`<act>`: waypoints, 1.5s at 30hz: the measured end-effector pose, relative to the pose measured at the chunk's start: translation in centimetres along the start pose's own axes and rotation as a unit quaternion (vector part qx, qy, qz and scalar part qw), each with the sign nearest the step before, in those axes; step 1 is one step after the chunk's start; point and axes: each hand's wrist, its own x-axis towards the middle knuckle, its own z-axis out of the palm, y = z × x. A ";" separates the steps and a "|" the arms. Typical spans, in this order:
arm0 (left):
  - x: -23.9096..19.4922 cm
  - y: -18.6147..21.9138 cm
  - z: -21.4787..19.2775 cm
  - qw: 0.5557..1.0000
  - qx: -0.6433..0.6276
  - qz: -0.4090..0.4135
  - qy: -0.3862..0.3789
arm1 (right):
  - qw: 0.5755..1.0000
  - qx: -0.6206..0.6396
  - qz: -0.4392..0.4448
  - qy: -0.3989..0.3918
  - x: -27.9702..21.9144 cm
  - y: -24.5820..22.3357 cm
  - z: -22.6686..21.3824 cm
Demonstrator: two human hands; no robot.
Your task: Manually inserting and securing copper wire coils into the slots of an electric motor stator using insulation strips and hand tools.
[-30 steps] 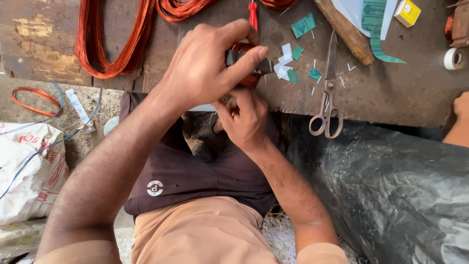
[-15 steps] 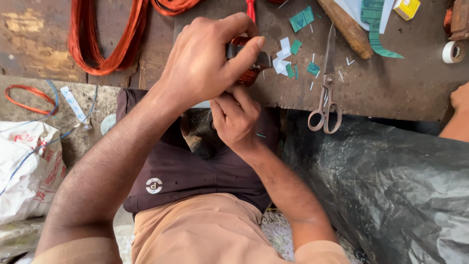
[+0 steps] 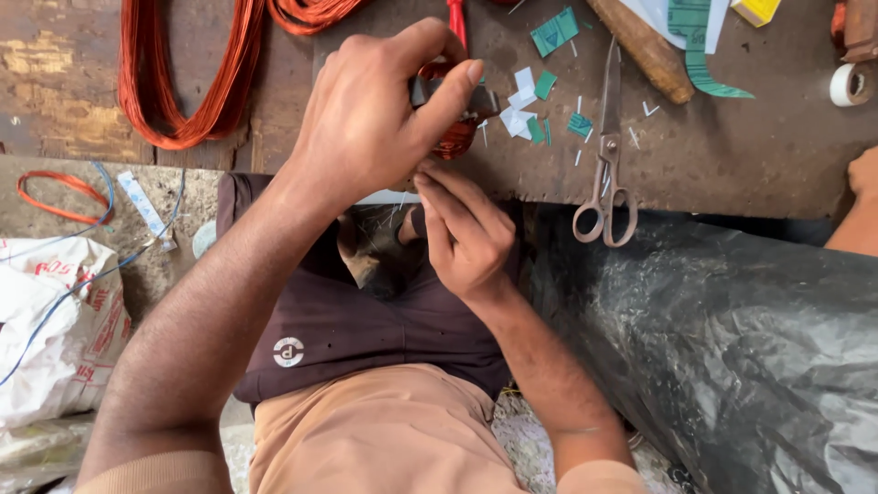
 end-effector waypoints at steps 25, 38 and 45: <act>0.0 1.1 1.0 0.998 0.056 -0.011 -0.015 | 0.934 0.229 0.275 0.009 -3.6 0.2 -1.0; -2.4 0.7 0.5 0.999 -0.014 -0.037 0.029 | 0.874 0.379 0.303 0.025 -5.2 -0.6 0.0; -3.0 3.8 -0.9 0.933 -0.305 -0.190 -0.009 | 0.994 0.045 0.079 -0.056 0.4 -1.1 -1.5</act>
